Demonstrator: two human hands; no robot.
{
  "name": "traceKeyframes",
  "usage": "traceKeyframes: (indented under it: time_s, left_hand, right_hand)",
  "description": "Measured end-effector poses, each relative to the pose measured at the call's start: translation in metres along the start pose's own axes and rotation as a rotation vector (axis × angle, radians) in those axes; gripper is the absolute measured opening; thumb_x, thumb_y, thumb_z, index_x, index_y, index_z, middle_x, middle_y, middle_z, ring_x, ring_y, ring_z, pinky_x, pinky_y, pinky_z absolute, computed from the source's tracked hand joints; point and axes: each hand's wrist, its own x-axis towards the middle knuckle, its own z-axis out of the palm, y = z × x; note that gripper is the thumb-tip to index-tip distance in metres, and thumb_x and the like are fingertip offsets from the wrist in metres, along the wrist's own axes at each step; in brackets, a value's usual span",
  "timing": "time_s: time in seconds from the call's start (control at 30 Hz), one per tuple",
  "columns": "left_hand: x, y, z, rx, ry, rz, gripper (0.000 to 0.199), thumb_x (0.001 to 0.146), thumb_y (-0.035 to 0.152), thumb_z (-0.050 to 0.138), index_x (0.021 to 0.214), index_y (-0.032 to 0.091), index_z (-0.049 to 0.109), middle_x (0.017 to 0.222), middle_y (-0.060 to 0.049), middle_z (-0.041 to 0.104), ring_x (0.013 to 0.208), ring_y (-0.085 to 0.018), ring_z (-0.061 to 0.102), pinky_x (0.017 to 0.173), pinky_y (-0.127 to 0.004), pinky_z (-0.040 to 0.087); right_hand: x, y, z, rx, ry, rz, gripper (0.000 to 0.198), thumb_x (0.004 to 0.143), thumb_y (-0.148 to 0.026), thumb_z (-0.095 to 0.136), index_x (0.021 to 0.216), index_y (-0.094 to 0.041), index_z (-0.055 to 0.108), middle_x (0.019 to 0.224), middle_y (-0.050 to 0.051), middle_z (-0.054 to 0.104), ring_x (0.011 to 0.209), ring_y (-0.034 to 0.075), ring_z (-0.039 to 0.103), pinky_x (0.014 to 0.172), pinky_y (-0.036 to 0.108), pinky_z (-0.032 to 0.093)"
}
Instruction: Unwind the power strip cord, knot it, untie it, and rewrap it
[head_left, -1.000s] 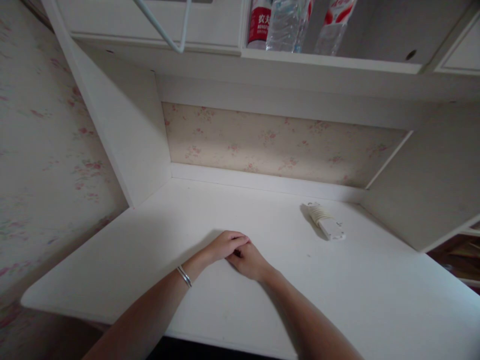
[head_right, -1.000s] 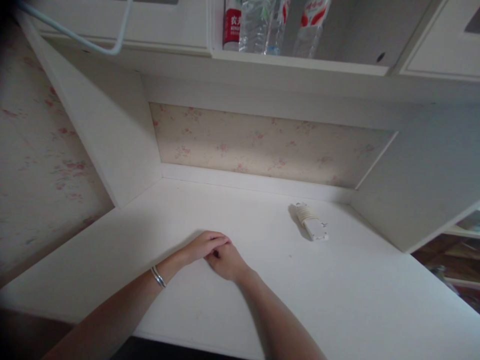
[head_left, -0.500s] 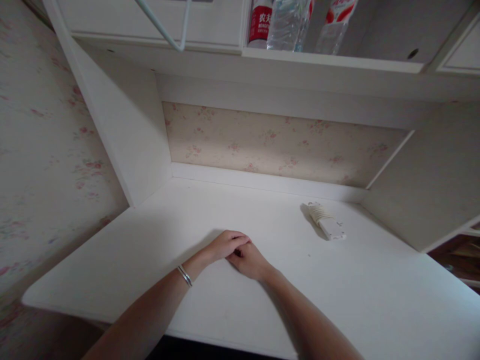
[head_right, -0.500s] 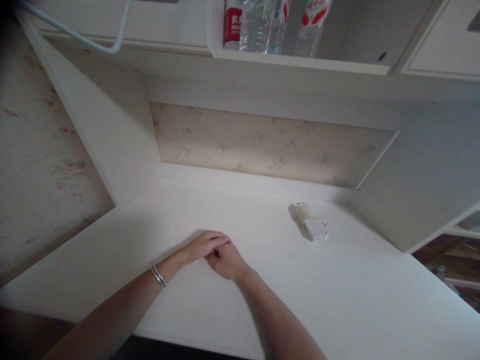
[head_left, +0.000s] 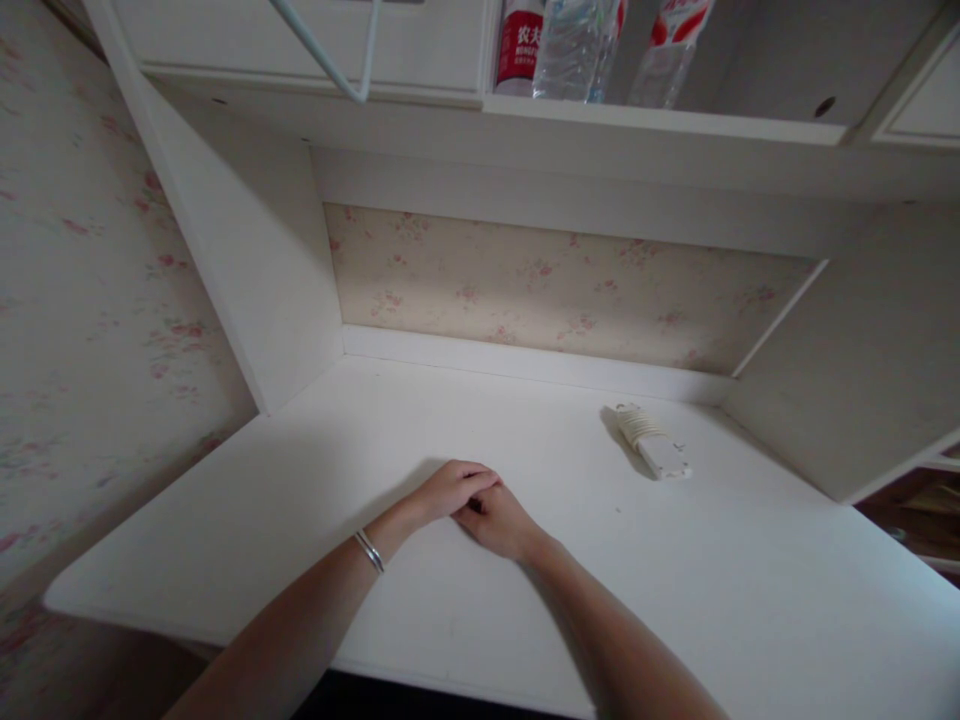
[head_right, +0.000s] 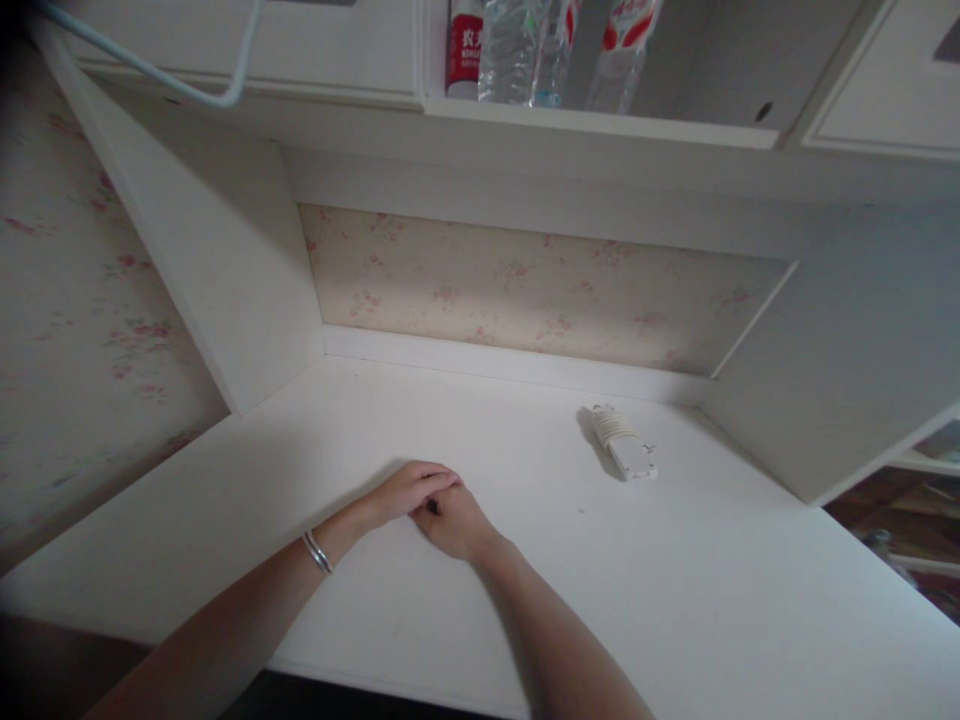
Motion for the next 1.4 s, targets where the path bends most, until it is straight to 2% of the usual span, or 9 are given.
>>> traceKeyframes:
  time_s: [0.67, 1.4]
  left_hand:
    - [0.0027, -0.0058, 0.0001, 0.016, 0.010, -0.004, 0.033, 0.078, 0.041, 0.053, 0.087, 0.015, 0.071, 0.090, -0.006, 0.071, 0.087, -0.020, 0.061, 0.079, -0.029, 0.044]
    - [0.0019, -0.0032, 0.0016, 0.010, 0.016, 0.014, 0.033, 0.079, 0.040, 0.051, 0.085, 0.015, 0.071, 0.090, -0.005, 0.071, 0.088, -0.020, 0.060, 0.081, -0.029, 0.044]
  right_hand:
    - [0.0003, -0.0001, -0.0009, -0.007, -0.017, -0.006, 0.016, 0.081, -0.020, 0.052, 0.082, -0.013, 0.066, 0.079, 0.004, 0.068, 0.071, 0.015, 0.059, 0.062, 0.024, 0.043]
    - [-0.0003, -0.0003, -0.0011, 0.004, -0.023, 0.004, 0.019, 0.082, -0.020, 0.052, 0.089, -0.014, 0.068, 0.084, 0.005, 0.069, 0.077, 0.016, 0.060, 0.068, 0.026, 0.045]
